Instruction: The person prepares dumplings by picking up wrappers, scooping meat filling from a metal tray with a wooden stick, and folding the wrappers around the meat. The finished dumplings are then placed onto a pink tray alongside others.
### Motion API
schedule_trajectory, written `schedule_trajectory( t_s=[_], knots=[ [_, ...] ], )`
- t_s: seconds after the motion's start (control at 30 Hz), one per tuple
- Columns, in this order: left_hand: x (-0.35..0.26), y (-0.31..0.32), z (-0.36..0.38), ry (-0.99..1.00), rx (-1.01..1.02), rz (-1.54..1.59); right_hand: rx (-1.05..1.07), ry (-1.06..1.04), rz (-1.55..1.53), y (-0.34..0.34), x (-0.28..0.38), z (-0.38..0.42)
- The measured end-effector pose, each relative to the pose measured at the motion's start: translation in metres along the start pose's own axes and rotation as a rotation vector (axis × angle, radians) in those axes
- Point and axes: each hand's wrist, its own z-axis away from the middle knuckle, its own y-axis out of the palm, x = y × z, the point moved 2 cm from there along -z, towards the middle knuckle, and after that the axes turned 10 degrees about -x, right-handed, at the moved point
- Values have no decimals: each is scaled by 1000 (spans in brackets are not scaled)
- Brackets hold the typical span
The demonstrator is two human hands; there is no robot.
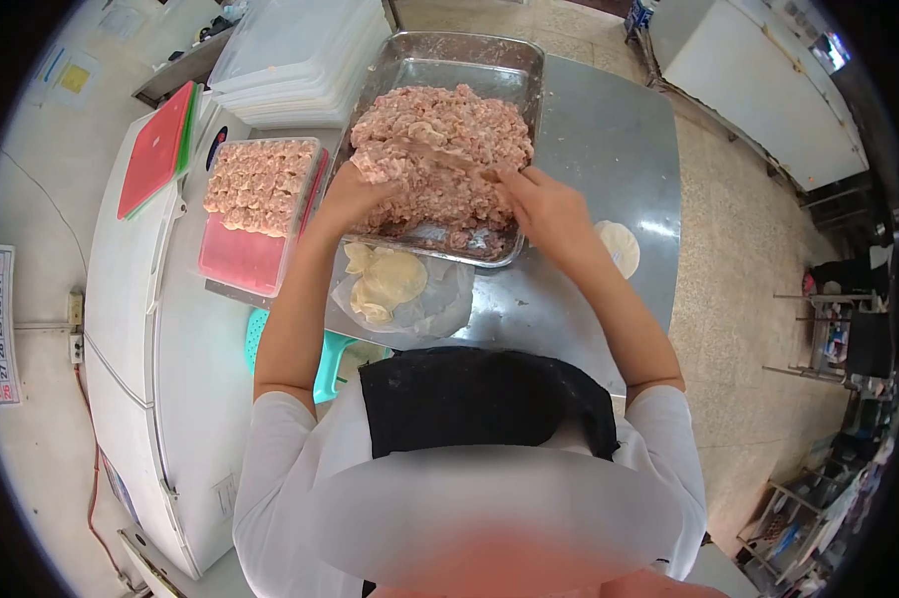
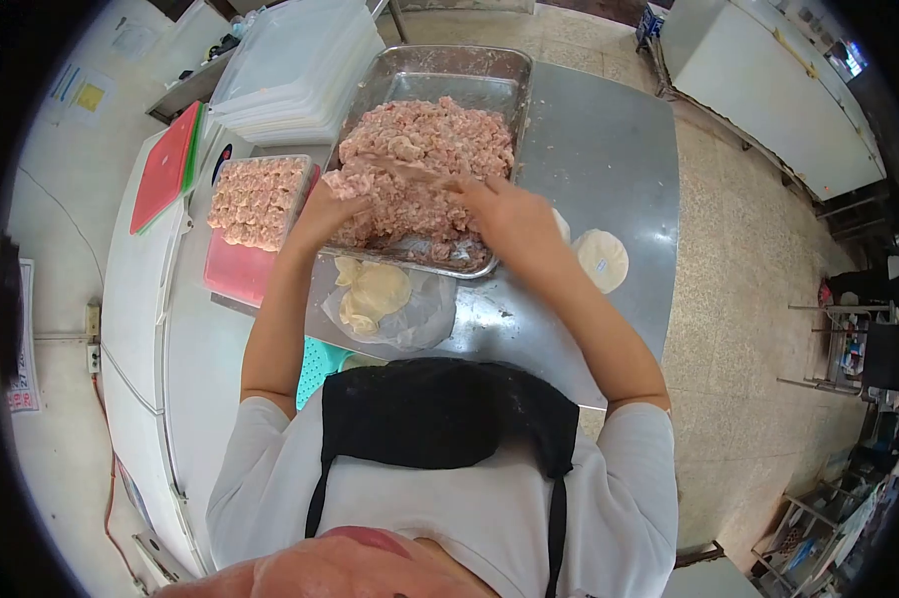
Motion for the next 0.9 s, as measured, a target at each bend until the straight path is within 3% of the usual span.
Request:
schedule_trajectory(
  t_s=[0.03, 0.13, 0.17, 0.23, 0.3, 0.33, 0.4, 0.43, 0.5, 0.53, 0.6, 0.67, 0.73, 0.8, 0.87, 0.9],
  knots=[
    [2, 0, -3, -2, -9, 0, -86, 20, 85, -1, 9, 1],
    [0, 3, 0, 29, 88, -198, -10, 16, 98, 51, -24, 2],
    [-8, 6, 6, -1, 110, -189, -94, 50, 75, 48, -37, 1],
    [-9, 3, 7, -19, 129, -185, -17, 81, 75, 33, -51, -3],
    [2, -7, 11, 179, 67, -216, 144, 238, 18, 20, -60, -1],
    [-9, -9, 14, 180, 71, -214, 143, 242, 20, 11, -53, 0],
    [-30, -13, 22, 146, 102, -188, 104, 263, -397, -6, -37, 5],
    [-30, -13, 21, 144, 100, -184, 108, 263, -394, -1, -30, 7],
    [-29, -11, 14, 246, 159, -497, 63, 70, -387, 14, -11, 5],
    [-28, -10, 12, 245, 161, -496, 64, 72, -387, 20, -15, 8],
    [-27, -2, 7, 464, 174, -492, 130, 121, -425, 33, -31, 6],
    [4, 3, 2, 345, 123, -476, 200, 140, -291, 11, -22, -3],
    [12, 2, -6, 228, 68, -460, 19, 58, 163, -2, -5, 0],
    [19, 6, -10, 54, 175, -368, -25, 25, 129, 25, -7, 2],
    [-2, 7, -5, 67, 171, -440, -68, -2, 97, 40, -21, 7],
    [-12, 6, -4, 85, 170, -514, -10, 98, 140, 39, -40, 5]
  ],
)
